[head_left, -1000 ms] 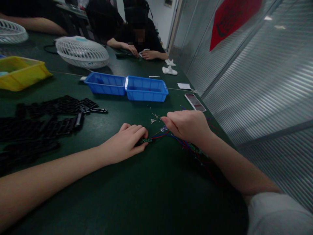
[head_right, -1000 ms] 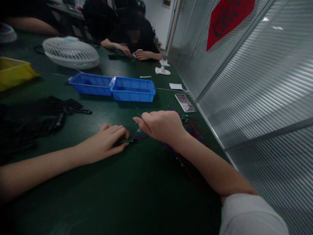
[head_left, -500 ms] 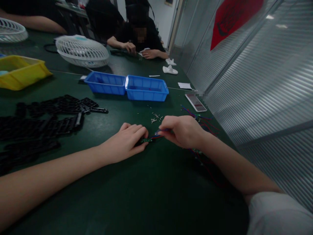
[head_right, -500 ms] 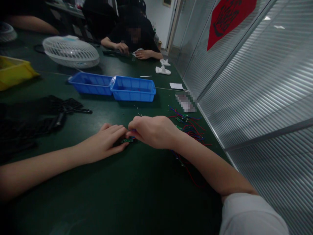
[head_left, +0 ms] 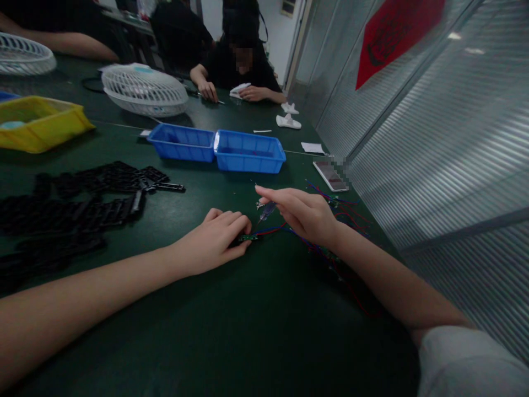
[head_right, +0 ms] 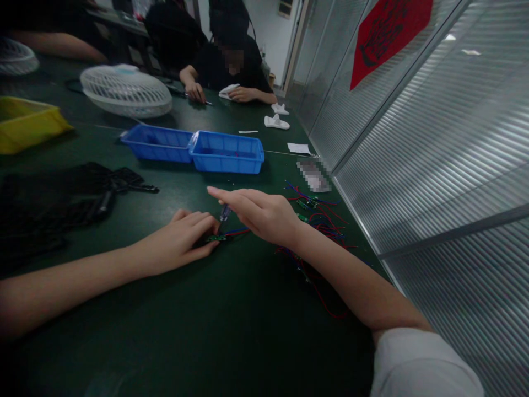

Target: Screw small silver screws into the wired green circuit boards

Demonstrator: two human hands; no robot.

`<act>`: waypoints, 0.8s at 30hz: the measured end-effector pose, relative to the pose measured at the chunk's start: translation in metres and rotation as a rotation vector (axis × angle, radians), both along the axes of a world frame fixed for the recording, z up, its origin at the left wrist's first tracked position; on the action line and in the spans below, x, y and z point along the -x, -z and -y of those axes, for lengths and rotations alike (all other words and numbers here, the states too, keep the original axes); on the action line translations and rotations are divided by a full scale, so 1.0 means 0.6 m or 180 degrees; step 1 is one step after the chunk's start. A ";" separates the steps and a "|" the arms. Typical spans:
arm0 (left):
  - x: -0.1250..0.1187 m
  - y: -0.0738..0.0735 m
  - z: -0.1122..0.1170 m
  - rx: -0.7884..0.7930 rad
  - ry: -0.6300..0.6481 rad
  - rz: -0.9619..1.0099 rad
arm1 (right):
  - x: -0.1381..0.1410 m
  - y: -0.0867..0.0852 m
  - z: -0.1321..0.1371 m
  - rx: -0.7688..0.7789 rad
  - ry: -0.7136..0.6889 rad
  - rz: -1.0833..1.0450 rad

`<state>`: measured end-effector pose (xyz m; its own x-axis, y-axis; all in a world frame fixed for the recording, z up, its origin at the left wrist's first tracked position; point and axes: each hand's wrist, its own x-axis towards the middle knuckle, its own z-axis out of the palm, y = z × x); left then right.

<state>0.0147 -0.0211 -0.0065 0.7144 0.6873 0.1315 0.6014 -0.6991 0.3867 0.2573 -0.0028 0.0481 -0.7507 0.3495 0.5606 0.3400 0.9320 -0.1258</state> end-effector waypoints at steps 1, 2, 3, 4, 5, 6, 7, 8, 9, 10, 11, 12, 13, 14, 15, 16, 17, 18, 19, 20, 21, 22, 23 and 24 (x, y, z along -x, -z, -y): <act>0.000 0.002 -0.001 -0.0024 -0.0003 0.0012 | 0.002 -0.001 0.000 0.0127 0.0006 -0.0065; 0.000 0.004 -0.002 -0.0042 -0.0004 0.0021 | 0.003 -0.002 0.001 0.0226 0.0010 -0.0113; 0.000 0.006 -0.002 -0.0051 -0.0004 0.0029 | 0.005 -0.002 0.002 0.0303 0.0020 -0.0172; 0.000 0.007 -0.002 -0.0049 -0.0001 0.0034 | 0.006 -0.003 0.003 0.0367 0.0040 -0.0249; 0.001 0.008 -0.002 -0.0045 0.0000 0.0045 | 0.007 -0.003 0.004 0.0400 0.0070 -0.0337; 0.001 0.008 -0.002 -0.0040 0.0000 0.0058 | 0.007 -0.003 0.005 0.0416 0.0105 -0.0419; 0.001 0.007 -0.002 -0.0030 -0.0001 0.0066 | 0.007 -0.004 0.006 0.0423 0.0147 -0.0489; 0.002 0.006 -0.002 -0.0017 0.0000 0.0067 | 0.007 -0.004 0.006 0.0419 0.0200 -0.0542; 0.002 0.006 -0.002 -0.0007 0.0004 0.0068 | 0.006 -0.005 0.007 0.0400 0.0257 -0.0578; 0.003 0.005 -0.002 0.0001 0.0009 0.0066 | 0.005 -0.006 0.006 0.0390 0.0319 -0.0599; 0.003 0.005 -0.002 0.0009 0.0015 0.0062 | 0.005 -0.008 0.006 0.0413 0.0394 -0.0619; 0.003 0.005 -0.003 0.0013 0.0021 0.0062 | 0.004 -0.009 0.006 0.0469 0.0474 -0.0644; 0.003 0.006 -0.003 0.0012 0.0023 0.0069 | 0.004 -0.011 0.005 0.0542 0.0553 -0.0666; 0.003 0.006 -0.003 0.0016 0.0029 0.0077 | 0.003 -0.013 0.005 0.0626 0.0617 -0.0678; 0.003 0.007 -0.003 0.0021 0.0033 0.0085 | 0.003 -0.015 0.005 0.0701 0.0668 -0.0672; 0.003 0.007 -0.004 0.0026 0.0031 0.0089 | 0.003 -0.017 0.006 0.0740 0.0722 -0.0616; 0.003 0.006 -0.003 0.0026 0.0033 0.0096 | 0.003 -0.018 0.006 0.0718 0.0792 -0.0487; 0.003 0.006 -0.003 0.0019 0.0028 0.0107 | 0.003 -0.020 0.008 0.0633 0.0897 -0.0291; 0.002 0.006 -0.003 0.0014 0.0025 0.0113 | 0.004 -0.021 0.009 0.0512 0.1047 -0.0050; 0.002 0.006 -0.003 0.0006 0.0018 0.0118 | 0.004 -0.022 0.010 0.0383 0.1228 0.0207; 0.002 0.005 -0.004 -0.0001 0.0014 0.0124 | 0.004 -0.022 0.012 0.0274 0.1417 0.0445; 0.002 0.005 -0.004 0.0002 0.0017 0.0120 | 0.004 -0.023 0.013 0.0204 0.1569 0.0629; 0.002 0.006 -0.004 0.0006 0.0020 0.0116 | 0.004 -0.023 0.013 0.0189 0.1648 0.0749; 0.002 0.006 -0.004 0.0013 0.0021 0.0106 | 0.004 -0.023 0.014 0.0231 0.1641 0.0815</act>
<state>0.0132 -0.0184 -0.0099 0.7142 0.6831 0.1526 0.5835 -0.7015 0.4092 0.2551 -0.0110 0.0622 -0.5819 0.7367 0.3444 0.7756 0.6301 -0.0372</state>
